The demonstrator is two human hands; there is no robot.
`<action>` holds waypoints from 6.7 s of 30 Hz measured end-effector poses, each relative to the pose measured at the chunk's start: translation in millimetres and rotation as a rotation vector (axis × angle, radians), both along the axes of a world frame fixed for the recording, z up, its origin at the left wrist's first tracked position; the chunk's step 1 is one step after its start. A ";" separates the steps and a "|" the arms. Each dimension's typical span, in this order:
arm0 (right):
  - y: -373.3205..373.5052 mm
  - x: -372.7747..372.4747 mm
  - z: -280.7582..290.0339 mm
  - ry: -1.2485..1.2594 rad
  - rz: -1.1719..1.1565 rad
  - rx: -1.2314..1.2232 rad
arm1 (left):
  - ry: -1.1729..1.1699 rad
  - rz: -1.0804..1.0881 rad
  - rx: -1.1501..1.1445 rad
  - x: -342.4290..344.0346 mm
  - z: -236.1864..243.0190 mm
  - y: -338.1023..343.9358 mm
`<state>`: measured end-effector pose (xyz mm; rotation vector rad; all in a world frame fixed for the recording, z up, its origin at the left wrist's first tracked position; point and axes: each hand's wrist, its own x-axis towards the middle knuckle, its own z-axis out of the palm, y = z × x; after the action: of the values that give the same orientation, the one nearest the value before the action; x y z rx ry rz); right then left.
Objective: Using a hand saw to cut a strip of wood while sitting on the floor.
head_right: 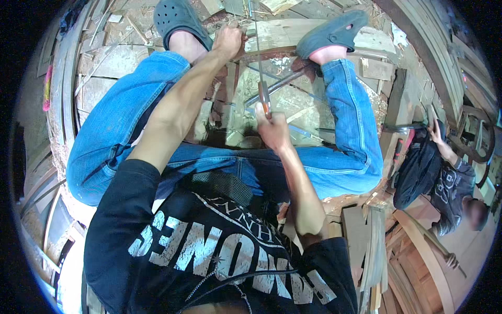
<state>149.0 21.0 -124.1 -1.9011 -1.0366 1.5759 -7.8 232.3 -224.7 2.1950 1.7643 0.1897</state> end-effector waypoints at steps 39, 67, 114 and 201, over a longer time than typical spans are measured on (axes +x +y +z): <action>16.7 20.7 12.9 0.031 -0.081 0.106 | -0.123 -0.031 0.103 2.2 5.4 -6.6; 1.0 6.9 10.8 0.195 -0.194 0.035 | -0.060 -0.149 0.099 -0.2 8.2 3.0; 1.8 -84.4 92.5 0.421 -0.324 0.346 | -0.070 -0.274 0.207 -23.1 -7.0 21.1; -13.4 -76.1 100.5 0.198 -0.240 0.341 | -0.619 0.120 -0.267 -34.4 1.8 -3.4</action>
<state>72.8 7.6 -23.6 -1.5426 -0.8892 1.3243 -42.2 228.9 -222.9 1.6093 1.4619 0.5586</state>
